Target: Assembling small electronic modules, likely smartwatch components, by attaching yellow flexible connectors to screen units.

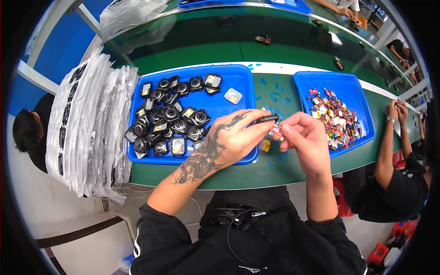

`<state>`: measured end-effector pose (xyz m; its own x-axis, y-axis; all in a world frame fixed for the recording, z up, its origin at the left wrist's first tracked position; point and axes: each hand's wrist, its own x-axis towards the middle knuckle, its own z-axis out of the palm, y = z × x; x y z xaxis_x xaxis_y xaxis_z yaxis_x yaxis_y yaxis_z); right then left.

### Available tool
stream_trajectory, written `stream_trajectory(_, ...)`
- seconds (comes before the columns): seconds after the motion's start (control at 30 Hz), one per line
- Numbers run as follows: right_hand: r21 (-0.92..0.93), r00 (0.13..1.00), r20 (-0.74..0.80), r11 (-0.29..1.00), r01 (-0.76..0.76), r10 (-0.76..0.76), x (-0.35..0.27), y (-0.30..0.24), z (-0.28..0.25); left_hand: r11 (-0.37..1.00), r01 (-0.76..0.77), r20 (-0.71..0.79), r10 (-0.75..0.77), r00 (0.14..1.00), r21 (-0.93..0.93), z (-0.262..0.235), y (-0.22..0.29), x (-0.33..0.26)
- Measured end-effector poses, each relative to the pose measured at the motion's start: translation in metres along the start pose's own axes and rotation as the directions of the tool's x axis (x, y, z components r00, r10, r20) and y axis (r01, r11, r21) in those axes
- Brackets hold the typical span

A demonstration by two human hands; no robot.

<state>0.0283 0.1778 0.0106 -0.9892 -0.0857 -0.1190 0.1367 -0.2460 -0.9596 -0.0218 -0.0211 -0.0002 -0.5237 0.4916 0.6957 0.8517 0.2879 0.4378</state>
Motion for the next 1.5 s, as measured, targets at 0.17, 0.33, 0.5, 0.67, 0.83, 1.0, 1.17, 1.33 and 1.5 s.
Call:
stream_trajectory(0.17, -0.137, 0.995, -0.048, 0.988, 0.075, -0.082, 0.000, 0.005, 0.001, 0.999, 0.014, 0.045, -0.016, 0.999, 0.031, -0.001, 0.001, -0.001)
stream_trajectory(0.33, -0.417, 0.953, -0.043, 0.872, 0.257, -0.301, -0.002, 0.009, 0.007, 0.628, 0.621, 0.283, -0.559, 0.779, -0.469, 0.004, 0.009, -0.003)
stream_trajectory(0.5, -0.350, 0.964, -0.036, 0.907, 0.236, -0.264, -0.004, 0.014, 0.002, 0.444, 0.719, 0.402, -0.615, 0.678, -0.534, 0.008, 0.004, -0.007)
stream_trajectory(0.67, -0.283, 0.977, -0.022, 0.939, 0.195, -0.210, -0.005, 0.016, 0.003, 0.523, 0.706, 0.368, -0.610, 0.701, -0.478, 0.011, 0.002, -0.009)
stream_trajectory(0.83, -0.331, 0.927, -0.118, 0.894, 0.301, -0.356, -0.005, 0.019, 0.018, 0.449, 0.718, 0.388, -0.624, 0.678, -0.532, 0.011, 0.006, -0.007)
stream_trajectory(1.0, -0.379, 0.903, -0.157, 0.869, 0.319, -0.400, -0.004, 0.020, 0.022, 0.307, 0.677, 0.386, -0.636, 0.669, -0.669, 0.014, 0.008, -0.008)
stream_trajectory(1.17, -0.478, 0.865, -0.192, 0.814, 0.330, -0.464, -0.002, 0.024, 0.025, 0.235, 0.670, 0.437, -0.600, 0.670, -0.704, 0.012, 0.010, -0.005)
stream_trajectory(1.33, -0.523, 0.861, -0.193, 0.792, 0.316, -0.470, -0.002, 0.023, 0.023, 0.267, 0.636, 0.389, -0.603, 0.696, -0.724, 0.011, 0.015, -0.004)
stream_trajectory(1.5, -0.500, 0.861, -0.202, 0.805, 0.319, -0.467, -0.003, 0.025, 0.024, 0.306, 0.593, 0.323, -0.611, 0.722, -0.745, 0.011, 0.015, -0.004)
